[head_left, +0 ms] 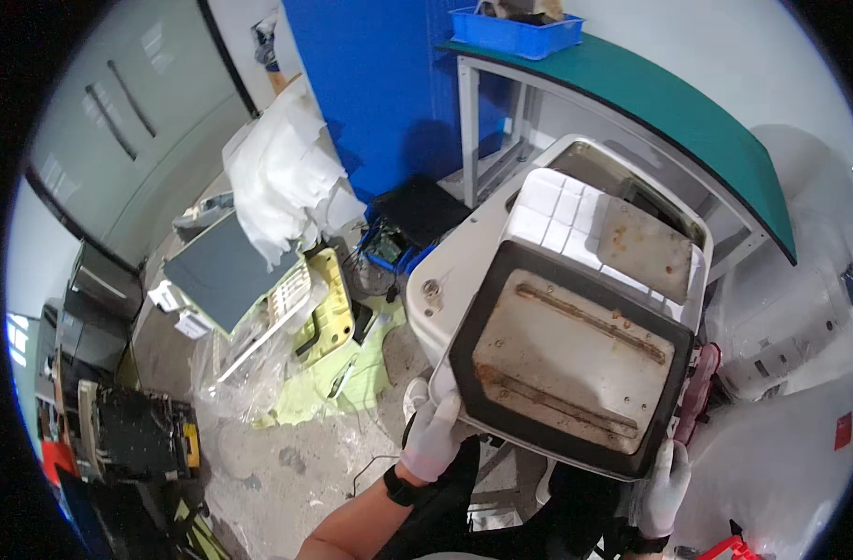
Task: The person is removing a metal tray and unscrewing components from a white plastic machine housing using a screwdriver.
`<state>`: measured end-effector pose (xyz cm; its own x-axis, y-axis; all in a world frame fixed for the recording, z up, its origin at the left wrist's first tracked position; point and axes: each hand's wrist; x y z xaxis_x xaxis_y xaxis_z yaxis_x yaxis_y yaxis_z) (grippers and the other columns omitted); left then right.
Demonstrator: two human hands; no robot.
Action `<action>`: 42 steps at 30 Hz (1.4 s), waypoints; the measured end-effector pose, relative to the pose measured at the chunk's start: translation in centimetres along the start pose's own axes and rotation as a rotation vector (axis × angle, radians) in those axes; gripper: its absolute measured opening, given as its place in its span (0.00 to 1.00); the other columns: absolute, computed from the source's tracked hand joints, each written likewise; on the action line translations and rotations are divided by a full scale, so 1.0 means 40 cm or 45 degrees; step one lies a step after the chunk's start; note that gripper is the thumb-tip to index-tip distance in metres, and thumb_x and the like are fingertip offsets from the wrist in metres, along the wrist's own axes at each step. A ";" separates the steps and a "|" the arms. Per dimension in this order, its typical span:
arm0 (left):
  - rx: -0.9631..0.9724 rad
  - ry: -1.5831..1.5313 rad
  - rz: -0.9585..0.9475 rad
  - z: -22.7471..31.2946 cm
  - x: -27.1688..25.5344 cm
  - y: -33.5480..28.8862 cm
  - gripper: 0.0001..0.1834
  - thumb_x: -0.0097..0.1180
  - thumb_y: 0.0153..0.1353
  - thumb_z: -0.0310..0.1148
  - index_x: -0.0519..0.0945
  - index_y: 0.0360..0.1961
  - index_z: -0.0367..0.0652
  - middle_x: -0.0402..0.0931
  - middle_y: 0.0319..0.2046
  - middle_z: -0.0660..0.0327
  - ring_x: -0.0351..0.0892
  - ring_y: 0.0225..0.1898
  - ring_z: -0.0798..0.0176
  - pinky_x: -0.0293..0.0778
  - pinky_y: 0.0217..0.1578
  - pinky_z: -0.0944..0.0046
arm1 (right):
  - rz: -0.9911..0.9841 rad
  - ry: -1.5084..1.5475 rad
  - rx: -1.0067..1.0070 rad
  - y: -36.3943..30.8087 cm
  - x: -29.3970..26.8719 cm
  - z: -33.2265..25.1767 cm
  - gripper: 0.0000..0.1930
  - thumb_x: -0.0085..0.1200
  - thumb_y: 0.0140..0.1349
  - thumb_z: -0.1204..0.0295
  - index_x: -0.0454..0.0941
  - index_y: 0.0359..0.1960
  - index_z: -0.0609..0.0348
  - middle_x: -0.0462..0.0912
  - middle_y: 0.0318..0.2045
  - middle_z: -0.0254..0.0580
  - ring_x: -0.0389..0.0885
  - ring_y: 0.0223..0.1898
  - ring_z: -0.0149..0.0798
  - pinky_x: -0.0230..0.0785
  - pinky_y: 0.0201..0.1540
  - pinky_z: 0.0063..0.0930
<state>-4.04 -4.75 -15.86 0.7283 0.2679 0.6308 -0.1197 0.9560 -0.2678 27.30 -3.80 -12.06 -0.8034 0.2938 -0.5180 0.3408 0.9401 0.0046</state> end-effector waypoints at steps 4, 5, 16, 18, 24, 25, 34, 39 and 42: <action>-0.051 -0.137 -0.149 0.017 -0.007 0.009 0.30 0.40 0.67 0.44 0.60 0.63 0.31 0.65 0.59 0.49 0.66 0.60 0.49 0.64 0.59 0.48 | -0.037 0.111 0.052 0.027 0.020 -0.011 0.21 0.44 0.69 0.59 0.75 0.39 0.70 0.76 0.29 0.39 0.69 0.33 0.31 0.63 0.38 0.27; -0.057 -0.127 -0.175 0.022 -0.005 0.012 0.30 0.40 0.67 0.44 0.60 0.63 0.31 0.65 0.59 0.49 0.66 0.60 0.49 0.64 0.59 0.48 | -0.130 0.290 0.107 0.031 0.021 -0.015 0.22 0.44 0.70 0.57 0.74 0.41 0.70 0.77 0.30 0.37 0.69 0.33 0.30 0.64 0.39 0.26; -0.143 -0.146 -0.387 0.046 -0.007 0.012 0.43 0.56 0.59 0.43 0.47 0.69 0.46 0.56 0.65 0.52 0.63 0.63 0.48 0.70 0.56 0.46 | -0.208 0.247 0.086 0.061 0.025 0.004 0.15 0.49 0.67 0.63 0.73 0.31 0.65 0.70 0.23 0.32 0.64 0.29 0.27 0.60 0.32 0.25; -0.167 -0.135 -0.407 0.039 -0.026 0.010 0.42 0.57 0.59 0.42 0.48 0.69 0.46 0.57 0.64 0.52 0.63 0.62 0.48 0.70 0.56 0.46 | -0.207 0.244 0.057 0.069 0.020 0.021 0.15 0.49 0.67 0.63 0.73 0.31 0.65 0.70 0.23 0.33 0.64 0.28 0.26 0.60 0.31 0.25; -0.280 -0.114 -0.266 0.018 -0.009 -0.022 0.44 0.62 0.52 0.43 0.55 0.66 0.39 0.63 0.62 0.52 0.65 0.62 0.49 0.63 0.61 0.47 | -0.213 0.334 0.115 0.074 0.010 0.033 0.14 0.52 0.64 0.63 0.74 0.33 0.65 0.72 0.23 0.33 0.66 0.28 0.26 0.61 0.31 0.23; -0.279 -0.115 -0.270 0.014 -0.007 -0.024 0.44 0.62 0.52 0.43 0.55 0.66 0.39 0.63 0.62 0.52 0.65 0.62 0.49 0.63 0.61 0.47 | -0.229 0.359 0.098 0.075 0.008 0.032 0.13 0.53 0.64 0.64 0.74 0.34 0.64 0.72 0.23 0.31 0.66 0.27 0.25 0.61 0.31 0.22; -0.566 -0.381 -0.361 -0.004 -0.023 -0.050 0.41 0.56 0.57 0.34 0.51 0.68 0.36 0.58 0.64 0.46 0.58 0.65 0.44 0.54 0.65 0.44 | -0.229 0.456 -0.043 0.067 -0.015 0.070 0.17 0.56 0.60 0.58 0.74 0.35 0.62 0.71 0.25 0.28 0.65 0.28 0.23 0.59 0.31 0.20; -0.634 -0.435 -0.327 -0.053 -0.090 -0.062 0.38 0.53 0.59 0.31 0.50 0.68 0.34 0.55 0.66 0.46 0.53 0.67 0.45 0.52 0.66 0.43 | -0.259 0.482 -0.020 0.066 -0.028 0.079 0.22 0.58 0.58 0.53 0.73 0.36 0.63 0.73 0.25 0.28 0.66 0.28 0.23 0.60 0.31 0.20; -0.651 -0.397 -0.302 -0.044 -0.077 -0.068 0.38 0.53 0.59 0.30 0.51 0.68 0.35 0.55 0.66 0.48 0.52 0.68 0.46 0.52 0.66 0.43 | -0.296 0.560 -0.005 0.069 -0.036 0.081 0.22 0.58 0.58 0.53 0.73 0.36 0.63 0.73 0.26 0.29 0.66 0.28 0.24 0.60 0.32 0.20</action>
<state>-4.79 -8.40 -18.35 0.4559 0.1523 0.8769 0.4134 0.8363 -0.3602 30.98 -2.18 -14.06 -0.9881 0.1204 -0.0960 0.1269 0.9898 -0.0648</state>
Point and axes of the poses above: each hand's wrist, its own y-axis towards the middle knuckle, its own x-axis out of the palm, z = x × y
